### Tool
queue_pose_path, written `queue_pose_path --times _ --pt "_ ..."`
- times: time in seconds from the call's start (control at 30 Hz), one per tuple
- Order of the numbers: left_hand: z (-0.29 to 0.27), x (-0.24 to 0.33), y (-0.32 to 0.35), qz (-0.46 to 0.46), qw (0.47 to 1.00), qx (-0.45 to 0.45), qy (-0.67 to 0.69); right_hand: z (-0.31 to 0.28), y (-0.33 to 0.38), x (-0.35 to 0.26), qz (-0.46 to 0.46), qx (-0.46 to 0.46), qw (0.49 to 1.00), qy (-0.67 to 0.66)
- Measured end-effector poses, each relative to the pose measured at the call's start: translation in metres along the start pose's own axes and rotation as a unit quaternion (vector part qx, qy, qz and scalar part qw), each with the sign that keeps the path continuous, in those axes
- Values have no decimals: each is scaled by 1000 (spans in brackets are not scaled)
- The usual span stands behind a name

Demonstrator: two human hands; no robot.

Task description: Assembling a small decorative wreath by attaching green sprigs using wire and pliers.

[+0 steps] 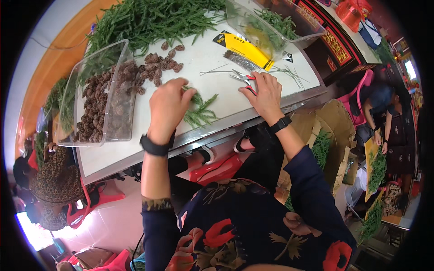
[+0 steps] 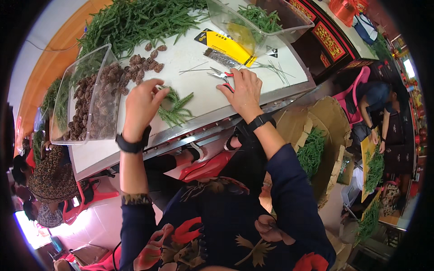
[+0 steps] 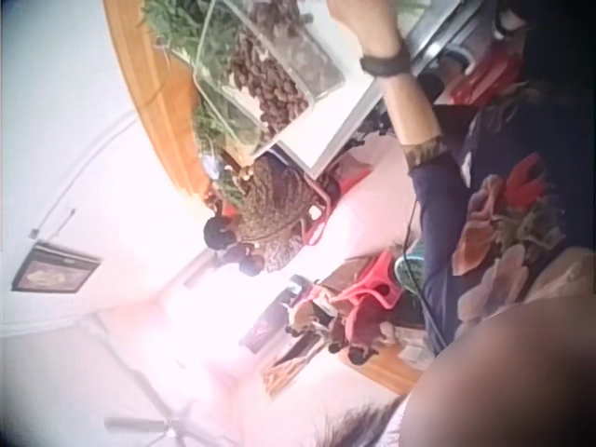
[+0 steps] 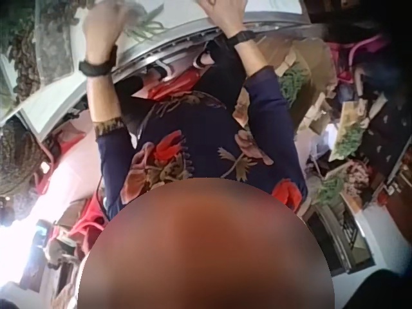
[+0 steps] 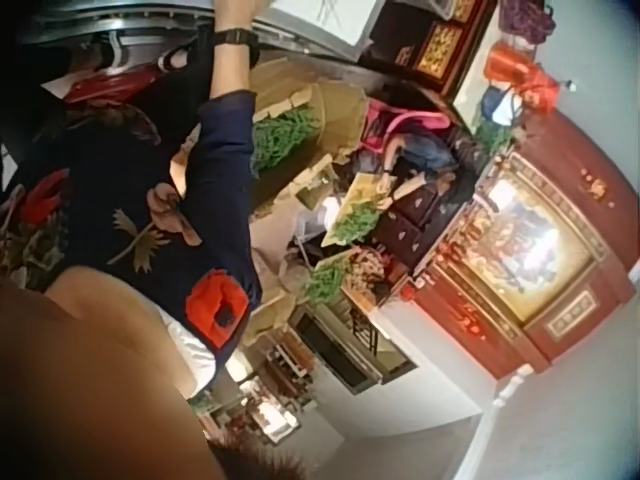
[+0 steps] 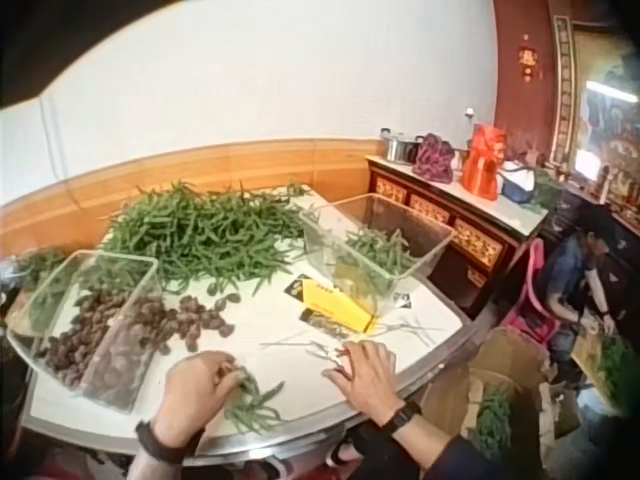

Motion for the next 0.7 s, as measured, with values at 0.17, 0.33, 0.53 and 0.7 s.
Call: queue_pose_path --times 0.17,0.33,0.53,0.7 --pt "62 13 -56 70 977 -108 -172 1 -3 -9 -18 12 1000 -23" --pt "114 3 -89 122 960 -87 -237 -3 -2 -8 -5 26 999 -29" --pt "130 -11 -102 109 947 -182 -242 -9 -1 -5 9 42 999 -22" --pt "123 -27 -96 94 955 -217 -177 -7 -3 -2 23 35 999 -28"
Point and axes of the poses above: each hand's wrist, its own y-axis away from the middle knuckle, its own z-axis out of the palm, x = y × z, the point moved 9 cm from there along -y, towards the middle knuckle, and after that the axes turned 15 degrees about y, right-handed, at the moved point
